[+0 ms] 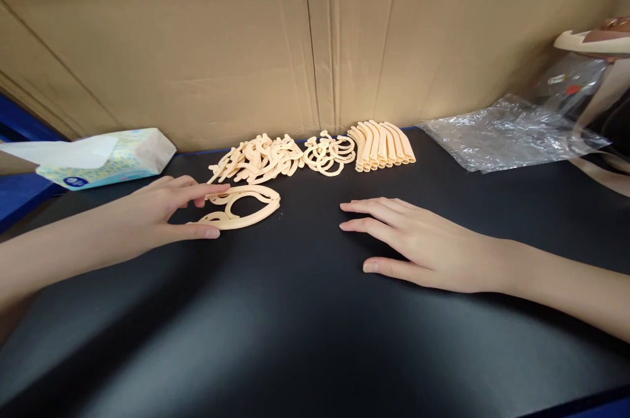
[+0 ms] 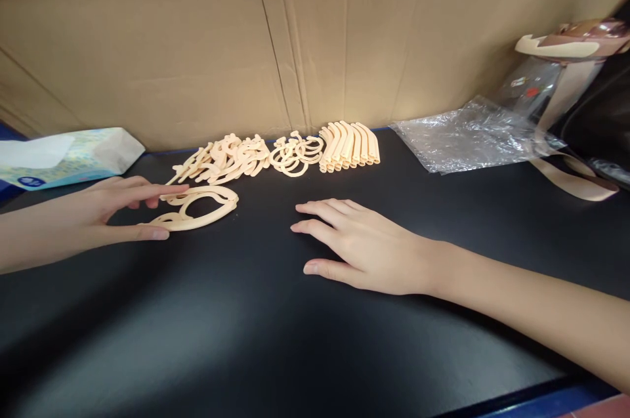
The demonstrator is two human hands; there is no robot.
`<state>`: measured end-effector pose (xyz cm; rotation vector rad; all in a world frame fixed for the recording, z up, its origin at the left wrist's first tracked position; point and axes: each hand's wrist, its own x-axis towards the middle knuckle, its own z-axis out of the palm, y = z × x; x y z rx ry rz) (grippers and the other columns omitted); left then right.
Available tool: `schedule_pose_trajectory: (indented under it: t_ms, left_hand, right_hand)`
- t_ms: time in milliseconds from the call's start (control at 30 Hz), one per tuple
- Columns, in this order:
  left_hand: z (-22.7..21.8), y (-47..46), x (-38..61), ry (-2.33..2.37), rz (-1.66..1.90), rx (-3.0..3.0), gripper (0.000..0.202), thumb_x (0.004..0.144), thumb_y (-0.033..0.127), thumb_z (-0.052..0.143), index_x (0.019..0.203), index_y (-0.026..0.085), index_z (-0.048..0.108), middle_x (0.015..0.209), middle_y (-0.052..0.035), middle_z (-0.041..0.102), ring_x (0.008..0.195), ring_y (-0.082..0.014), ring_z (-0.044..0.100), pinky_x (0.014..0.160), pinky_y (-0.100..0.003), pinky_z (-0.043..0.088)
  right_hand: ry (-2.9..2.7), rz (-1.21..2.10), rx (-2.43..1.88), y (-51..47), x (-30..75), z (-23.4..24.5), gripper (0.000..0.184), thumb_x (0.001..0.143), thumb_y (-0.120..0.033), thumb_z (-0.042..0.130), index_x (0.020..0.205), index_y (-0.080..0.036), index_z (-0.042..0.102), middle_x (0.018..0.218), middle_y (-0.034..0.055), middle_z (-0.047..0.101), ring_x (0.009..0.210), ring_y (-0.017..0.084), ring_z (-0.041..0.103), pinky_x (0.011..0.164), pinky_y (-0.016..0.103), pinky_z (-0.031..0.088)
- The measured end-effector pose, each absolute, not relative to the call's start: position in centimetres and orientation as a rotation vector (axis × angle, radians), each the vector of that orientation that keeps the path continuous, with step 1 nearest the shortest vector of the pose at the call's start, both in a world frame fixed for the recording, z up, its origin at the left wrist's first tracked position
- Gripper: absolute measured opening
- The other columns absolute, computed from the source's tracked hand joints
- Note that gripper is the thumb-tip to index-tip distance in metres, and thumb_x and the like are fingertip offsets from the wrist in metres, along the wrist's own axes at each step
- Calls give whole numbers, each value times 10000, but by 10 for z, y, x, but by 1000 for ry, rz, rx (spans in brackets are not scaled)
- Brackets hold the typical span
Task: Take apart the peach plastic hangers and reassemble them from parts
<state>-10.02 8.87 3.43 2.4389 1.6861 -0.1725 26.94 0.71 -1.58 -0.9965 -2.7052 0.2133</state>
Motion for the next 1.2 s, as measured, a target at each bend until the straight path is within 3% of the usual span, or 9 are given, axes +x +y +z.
schedule_pose_trajectory:
  t_ms: [100, 300, 500, 600, 733, 967, 1200]
  left_hand:
    - [33, 89, -101, 1681, -173, 2442, 808, 684, 711, 491, 1384, 311, 537, 1034, -30, 588, 987, -256, 564, 877, -324, 424]
    - [32, 90, -97, 1754, -107, 2420, 899, 608, 747, 500, 1350, 244, 556, 1140, -53, 588, 1093, -288, 544, 966, -377, 417]
    - [28, 92, -95, 1789, 53, 2491, 900, 672, 831, 394, 1298, 208, 566, 1258, -73, 568, 1177, -300, 521, 1028, -403, 392]
    - [23, 92, -89, 1805, 220, 2646, 807, 808, 764, 272, 1229, 162, 608, 1261, -112, 579, 1226, -309, 477, 1082, -438, 322]
    - [15, 92, -83, 1743, 352, 2887, 698, 931, 608, 199, 1131, 109, 644, 1186, -151, 627, 1193, -309, 497, 1055, -444, 327]
    - [8, 89, -80, 1769, 296, 2779, 629, 944, 576, 244, 1169, 157, 656, 1242, -116, 634, 1214, -311, 500, 1050, -473, 345]
    - [10, 87, -80, 1859, 276, 2786, 651, 941, 554, 216, 1216, 137, 634, 1318, -138, 584, 1240, -331, 495, 1038, -480, 369]
  right_hand:
    - [-2702, 212, -989, 8, 269, -16, 503, 992, -473, 428, 1368, -155, 532, 1489, 152, 461, 1342, 280, 465, 1094, 495, 412]
    - [-2698, 215, -990, 7, 270, -17, 503, 991, -471, 433, 1366, -152, 534, 1487, 158, 463, 1344, 284, 465, 1095, 500, 409]
    - [-2701, 236, -989, 7, 270, -15, 502, 989, -468, 439, 1364, -149, 538, 1482, 162, 468, 1342, 288, 467, 1092, 509, 412]
    - [-2698, 250, -994, 7, 270, -14, 500, 986, -471, 445, 1366, -159, 538, 1483, 159, 468, 1339, 290, 469, 1089, 515, 415]
    - [-2697, 242, -991, 7, 269, -13, 494, 987, -458, 452, 1366, -152, 537, 1483, 162, 468, 1337, 289, 472, 1086, 510, 420]
    - [-2705, 227, -997, 6, 269, -15, 501, 988, -465, 445, 1371, -153, 531, 1488, 160, 459, 1339, 286, 470, 1087, 504, 420]
    - [-2703, 214, -1001, 6, 270, -15, 497, 989, -468, 442, 1370, -162, 530, 1491, 149, 460, 1340, 284, 468, 1089, 511, 417]
